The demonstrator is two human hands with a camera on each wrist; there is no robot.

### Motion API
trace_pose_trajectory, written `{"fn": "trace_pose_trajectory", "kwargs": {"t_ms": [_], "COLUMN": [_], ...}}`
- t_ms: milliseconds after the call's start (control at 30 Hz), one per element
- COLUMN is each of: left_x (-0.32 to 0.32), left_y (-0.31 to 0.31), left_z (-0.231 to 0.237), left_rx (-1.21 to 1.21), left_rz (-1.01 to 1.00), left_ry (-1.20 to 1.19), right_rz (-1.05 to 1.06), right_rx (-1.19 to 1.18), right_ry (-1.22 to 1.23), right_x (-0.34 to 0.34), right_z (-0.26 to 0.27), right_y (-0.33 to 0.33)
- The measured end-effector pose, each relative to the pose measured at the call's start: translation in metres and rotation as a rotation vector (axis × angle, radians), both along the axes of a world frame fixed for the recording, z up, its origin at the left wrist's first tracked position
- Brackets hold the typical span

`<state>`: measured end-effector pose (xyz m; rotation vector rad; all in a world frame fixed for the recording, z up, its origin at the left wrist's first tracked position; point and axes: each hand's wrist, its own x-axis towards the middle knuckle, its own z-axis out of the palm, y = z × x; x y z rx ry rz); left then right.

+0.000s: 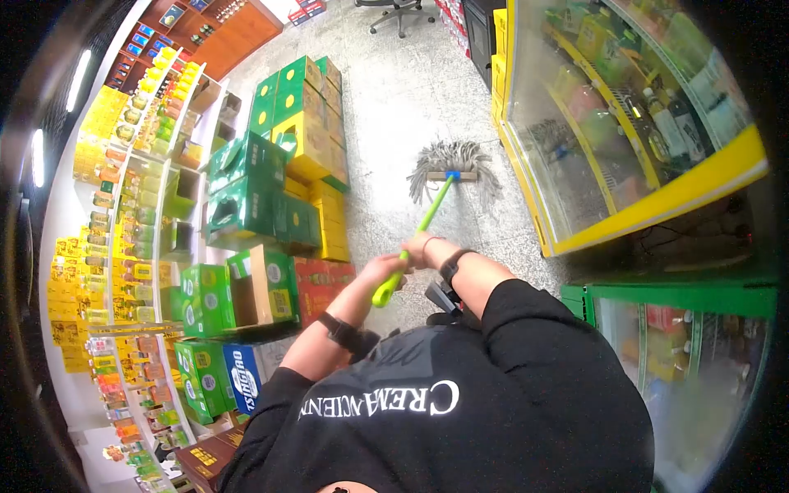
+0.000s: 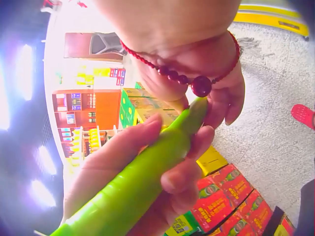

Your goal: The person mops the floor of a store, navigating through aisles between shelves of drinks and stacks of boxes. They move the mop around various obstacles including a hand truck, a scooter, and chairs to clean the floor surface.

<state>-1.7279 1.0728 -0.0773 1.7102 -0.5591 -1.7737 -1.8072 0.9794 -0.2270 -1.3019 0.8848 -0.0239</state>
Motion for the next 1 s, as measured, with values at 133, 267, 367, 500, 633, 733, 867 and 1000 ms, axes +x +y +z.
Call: {"fn": "trace_pose_trajectory", "kwargs": {"t_ms": [133, 267, 367, 500, 633, 733, 867, 1000], "left_x": [0.036, 0.057, 0.065, 0.095, 0.126, 0.162, 0.217, 0.252], "left_y": [-0.035, -0.053, -0.061, -0.071, -0.092, -0.118, -0.158, -0.199], "left_z": [0.018, 0.043, 0.055, 0.036, 0.041, 0.039, 0.037, 0.031], "left_rx": [0.119, 0.168, 0.213, 0.171, 0.185, 0.171, 0.157, 0.128], "left_rz": [-0.039, -0.130, -0.179, -0.144, -0.198, -0.184, -0.166, -0.133], "left_ry": [0.024, 0.038, -0.028, -0.020, -0.090, -0.055, -0.016, 0.030], "right_rz": [0.181, 0.231, 0.076, 0.019, 0.309, 0.403, 0.302, 0.662], "right_rx": [0.057, -0.115, 0.257, 0.287, 0.048, 0.047, 0.129, -0.267], "right_ry": [0.088, 0.085, 0.191, 0.207, 0.197, 0.201, 0.132, -0.024], "right_x": [0.029, 0.059, 0.063, 0.091, 0.131, 0.158, 0.205, 0.236], "right_z": [0.008, 0.013, 0.056, 0.039, 0.003, 0.012, -0.004, -0.016], "right_y": [-0.043, -0.057, -0.070, -0.087, -0.111, -0.143, -0.180, -0.236]}}
